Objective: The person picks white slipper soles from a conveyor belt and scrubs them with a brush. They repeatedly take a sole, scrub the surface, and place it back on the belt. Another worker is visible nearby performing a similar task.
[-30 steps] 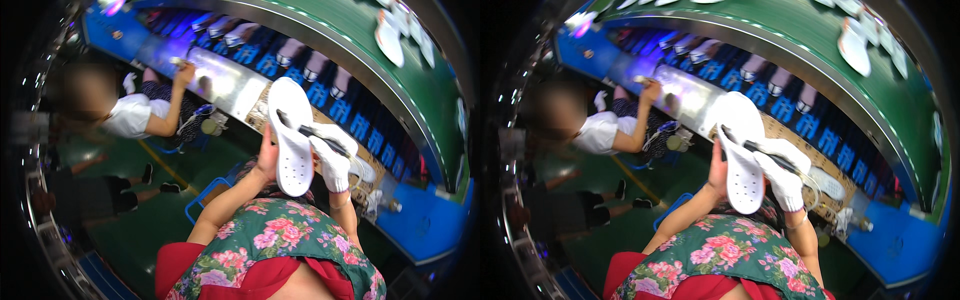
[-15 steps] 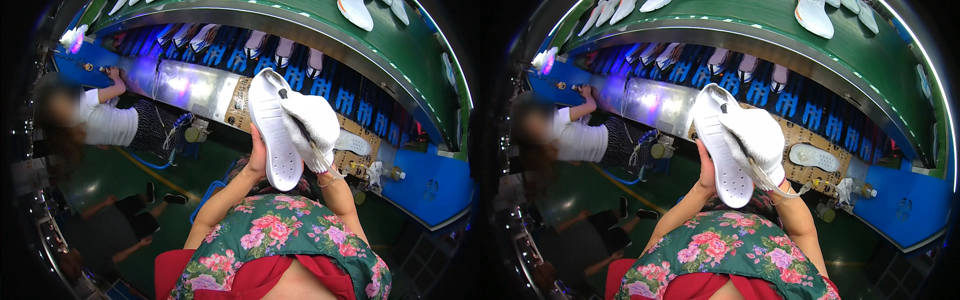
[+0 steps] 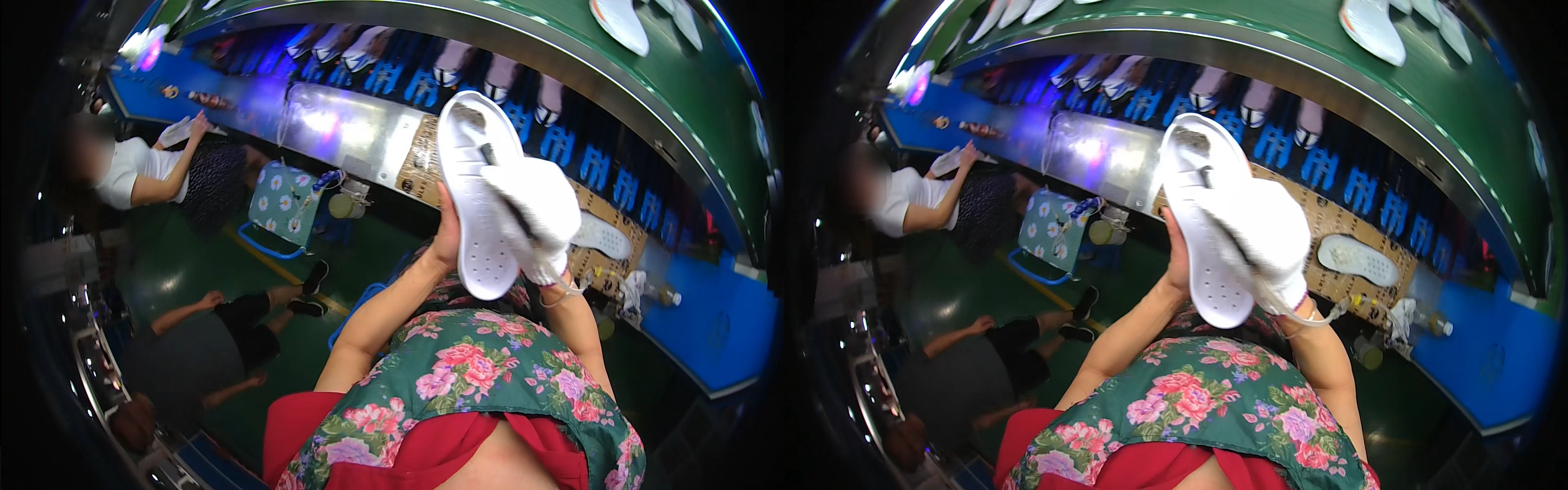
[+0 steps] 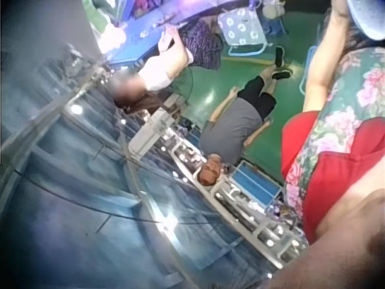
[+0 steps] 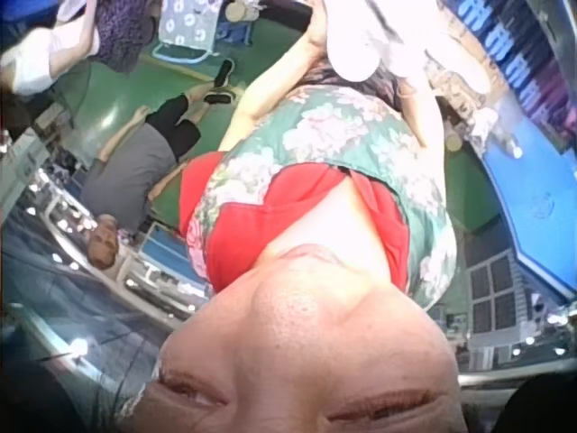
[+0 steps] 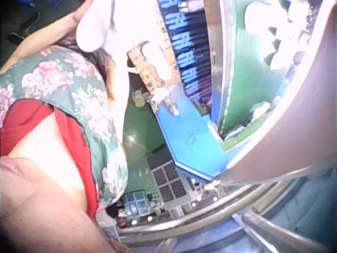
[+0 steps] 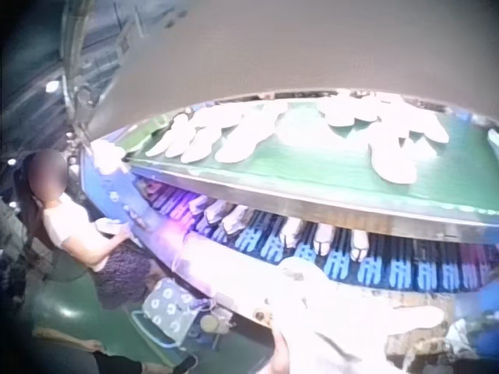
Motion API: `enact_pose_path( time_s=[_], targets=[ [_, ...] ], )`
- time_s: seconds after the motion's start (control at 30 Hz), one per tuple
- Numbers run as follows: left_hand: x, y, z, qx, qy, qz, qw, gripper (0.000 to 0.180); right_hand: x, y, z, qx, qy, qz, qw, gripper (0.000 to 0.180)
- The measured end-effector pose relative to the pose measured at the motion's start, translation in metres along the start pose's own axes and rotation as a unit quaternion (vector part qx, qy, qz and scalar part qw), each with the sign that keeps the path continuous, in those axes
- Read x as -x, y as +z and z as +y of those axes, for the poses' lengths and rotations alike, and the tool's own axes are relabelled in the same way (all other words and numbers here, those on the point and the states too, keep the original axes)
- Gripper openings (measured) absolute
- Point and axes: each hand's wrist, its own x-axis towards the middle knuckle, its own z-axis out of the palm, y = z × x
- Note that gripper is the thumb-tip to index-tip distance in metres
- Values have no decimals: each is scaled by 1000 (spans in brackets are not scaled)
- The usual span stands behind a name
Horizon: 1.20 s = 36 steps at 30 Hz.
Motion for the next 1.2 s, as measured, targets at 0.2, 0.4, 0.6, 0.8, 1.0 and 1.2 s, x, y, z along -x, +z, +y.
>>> enact_pose_path(
  time_s=[0.2,0.4,0.6,0.8,1.0,1.2],
  targets=[
    [-3,-4,3,-24,37,-1,999,97,-3,-8,-6,-167,110,-22,979,23],
    [-6,1,10,-47,-3,43,998,103,9,-2,-2,-35,1,-75,997,37],
    [-10,-10,13,-51,49,36,997,103,11,-3,7,-213,152,-2,965,28],
    [-11,-21,24,-73,27,51,996,103,19,3,-1,-110,-13,-69,991,35],
    [-15,-20,40,-108,59,112,986,100,9,-7,6,-155,96,-2,983,27],
    [-30,-31,42,63,30,-91,993,117,24,6,-9,-152,1,-68,986,34]
  ],
)
